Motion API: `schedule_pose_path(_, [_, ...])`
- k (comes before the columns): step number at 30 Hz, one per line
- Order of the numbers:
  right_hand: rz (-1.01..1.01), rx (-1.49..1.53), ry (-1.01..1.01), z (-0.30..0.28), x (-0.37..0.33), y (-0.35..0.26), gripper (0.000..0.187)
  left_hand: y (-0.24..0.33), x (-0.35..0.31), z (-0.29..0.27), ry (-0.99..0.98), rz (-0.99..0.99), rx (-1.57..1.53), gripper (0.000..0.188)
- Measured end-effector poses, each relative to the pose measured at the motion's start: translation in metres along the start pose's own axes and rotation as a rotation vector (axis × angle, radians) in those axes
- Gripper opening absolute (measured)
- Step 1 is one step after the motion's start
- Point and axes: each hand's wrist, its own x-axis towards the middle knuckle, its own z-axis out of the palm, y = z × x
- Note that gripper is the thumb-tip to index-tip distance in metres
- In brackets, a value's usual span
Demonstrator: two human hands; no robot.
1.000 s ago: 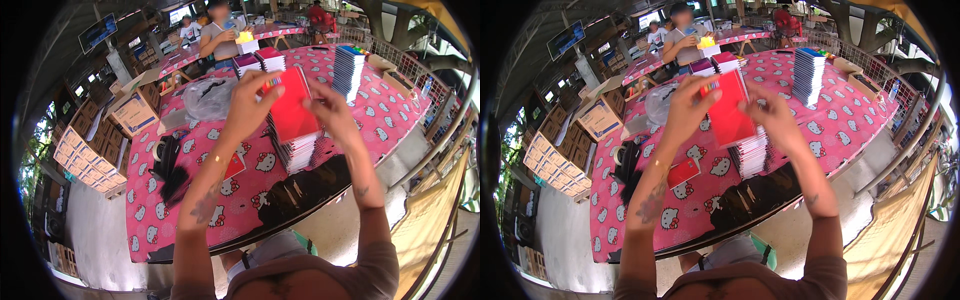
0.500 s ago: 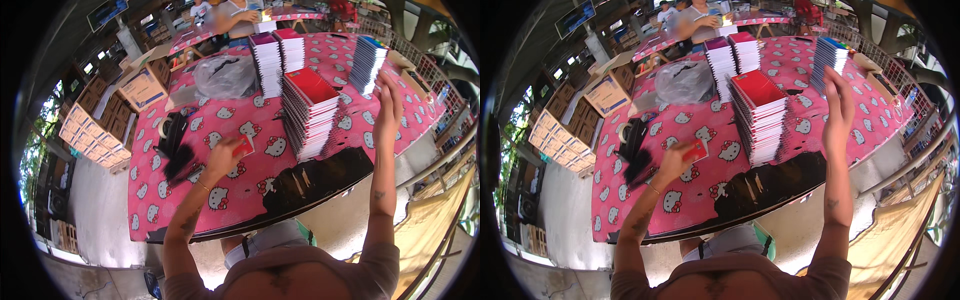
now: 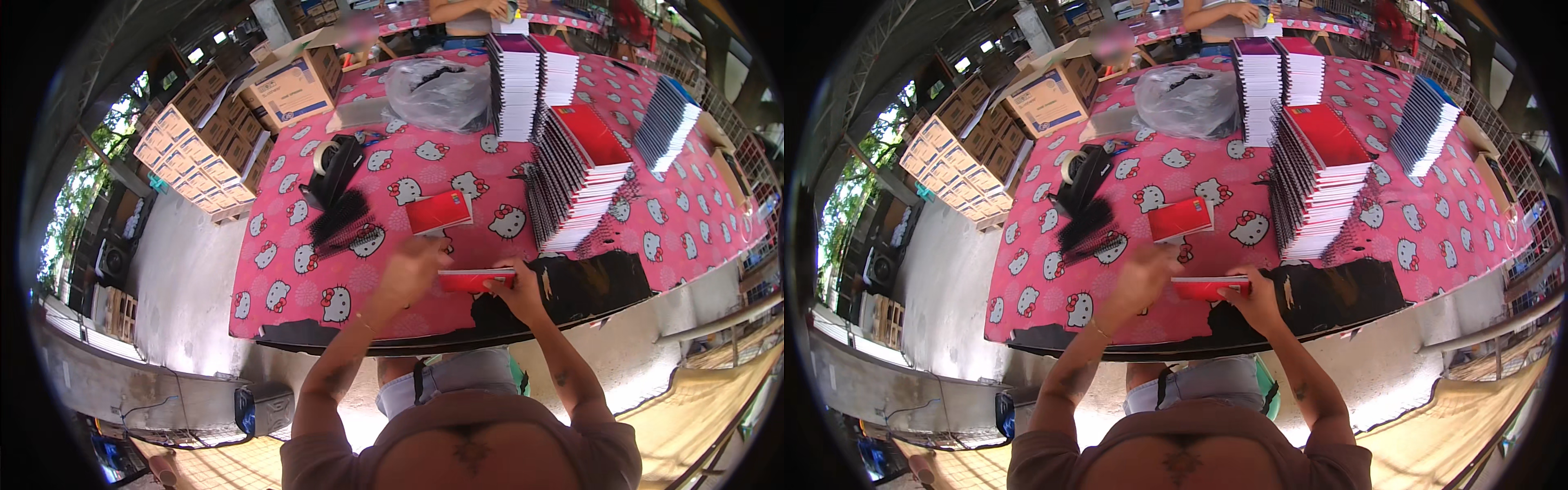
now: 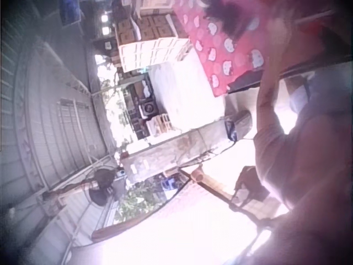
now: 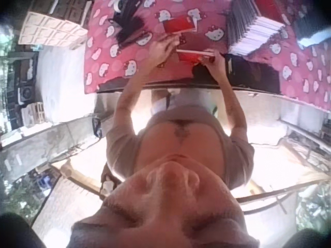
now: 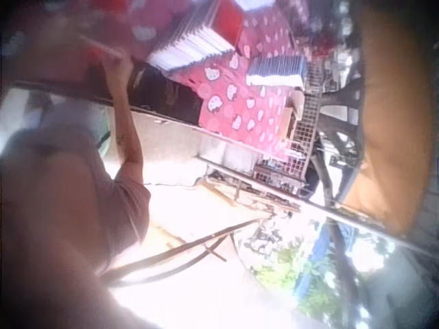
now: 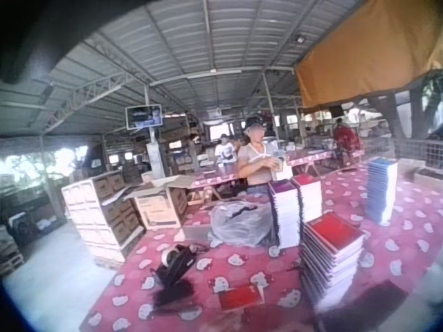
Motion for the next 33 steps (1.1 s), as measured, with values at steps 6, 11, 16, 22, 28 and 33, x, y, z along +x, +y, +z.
schedule_pose_path(6, [0.017, 0.132, -0.105, 0.011, 0.007, -0.01, 0.029, -0.125, -0.072, -0.02, 0.015, -0.264, 0.425, 0.019])
schedule_pose_path(11, [0.084, 0.144, -0.24, 0.011, 0.009, -0.006, 0.026, -0.109, -0.063, -0.015, 0.17, -0.178, 0.513, 0.022])
schedule_pose_path(16, [0.023, 0.191, -0.259, 0.013, 0.007, -0.01, 0.033, -0.036, -0.044, -0.033, 0.163, -0.265, 0.109, 0.017])
schedule_pose_path(22, [-0.023, 0.167, -0.24, 0.016, 0.007, -0.004, 0.029, 0.025, -0.06, -0.018, 0.131, -0.376, -0.288, 0.018])
schedule_pose_path(28, [-0.003, 0.188, -0.244, 0.015, 0.006, -0.009, 0.029, 0.028, -0.058, -0.015, 0.135, -0.427, -0.322, 0.011])
schedule_pose_path(33, [-0.001, 0.191, -0.245, 0.016, 0.007, -0.012, 0.029, 0.015, -0.062, -0.011, 0.053, -0.448, -0.249, 0.016])
